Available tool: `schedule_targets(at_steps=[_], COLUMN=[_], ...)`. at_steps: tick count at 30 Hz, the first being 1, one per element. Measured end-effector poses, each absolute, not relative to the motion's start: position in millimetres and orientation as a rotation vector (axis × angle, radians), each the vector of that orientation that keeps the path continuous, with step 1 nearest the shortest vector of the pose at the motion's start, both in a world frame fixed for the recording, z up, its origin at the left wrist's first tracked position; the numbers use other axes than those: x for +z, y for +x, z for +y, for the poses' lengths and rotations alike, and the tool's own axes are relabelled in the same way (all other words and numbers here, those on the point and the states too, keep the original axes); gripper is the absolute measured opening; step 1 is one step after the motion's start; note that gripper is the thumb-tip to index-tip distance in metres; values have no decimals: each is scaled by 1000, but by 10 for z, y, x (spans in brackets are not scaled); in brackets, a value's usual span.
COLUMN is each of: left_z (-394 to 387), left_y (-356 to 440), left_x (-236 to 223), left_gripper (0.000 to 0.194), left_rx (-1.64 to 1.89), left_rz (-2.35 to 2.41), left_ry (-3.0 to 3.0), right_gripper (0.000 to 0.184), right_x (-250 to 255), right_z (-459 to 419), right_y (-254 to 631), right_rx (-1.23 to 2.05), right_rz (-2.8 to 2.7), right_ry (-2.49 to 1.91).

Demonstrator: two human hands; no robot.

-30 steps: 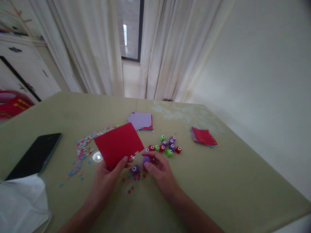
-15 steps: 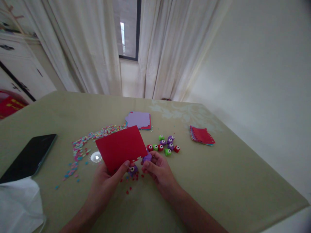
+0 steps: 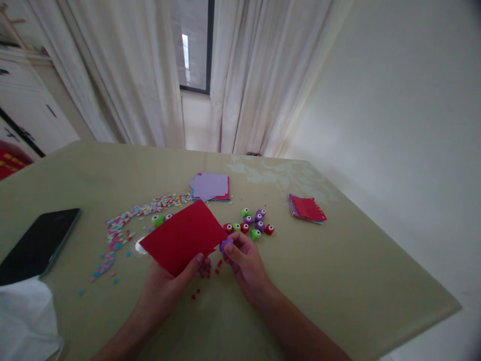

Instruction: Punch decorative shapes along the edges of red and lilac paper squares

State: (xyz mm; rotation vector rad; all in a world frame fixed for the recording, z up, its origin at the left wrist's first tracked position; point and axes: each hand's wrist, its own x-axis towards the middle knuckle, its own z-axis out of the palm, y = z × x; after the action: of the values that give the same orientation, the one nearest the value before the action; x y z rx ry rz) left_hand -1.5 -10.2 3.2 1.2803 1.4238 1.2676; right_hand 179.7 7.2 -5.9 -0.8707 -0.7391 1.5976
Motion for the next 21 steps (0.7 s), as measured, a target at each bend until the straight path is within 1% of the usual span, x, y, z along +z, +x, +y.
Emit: schedule_targets(at_steps=[7,14,21], left_z=[-91,-90,-58], left_y=[-8,50,111], left_x=[-14,-97,-30], left_gripper=[30,35,37], left_rx=[1159,1157,1194], left_rz=[1392,1436,1452], left_ry=[1426,1423,1363], right_gripper=[41,41,42], right_x=[-63,-67,-3], right_z=[80,79,73], right_y=[1818,1848,1902], right_rx=[1517,1587,1583], right_rz=[-712,-607,-591], right_ry=[-894,-848,-830])
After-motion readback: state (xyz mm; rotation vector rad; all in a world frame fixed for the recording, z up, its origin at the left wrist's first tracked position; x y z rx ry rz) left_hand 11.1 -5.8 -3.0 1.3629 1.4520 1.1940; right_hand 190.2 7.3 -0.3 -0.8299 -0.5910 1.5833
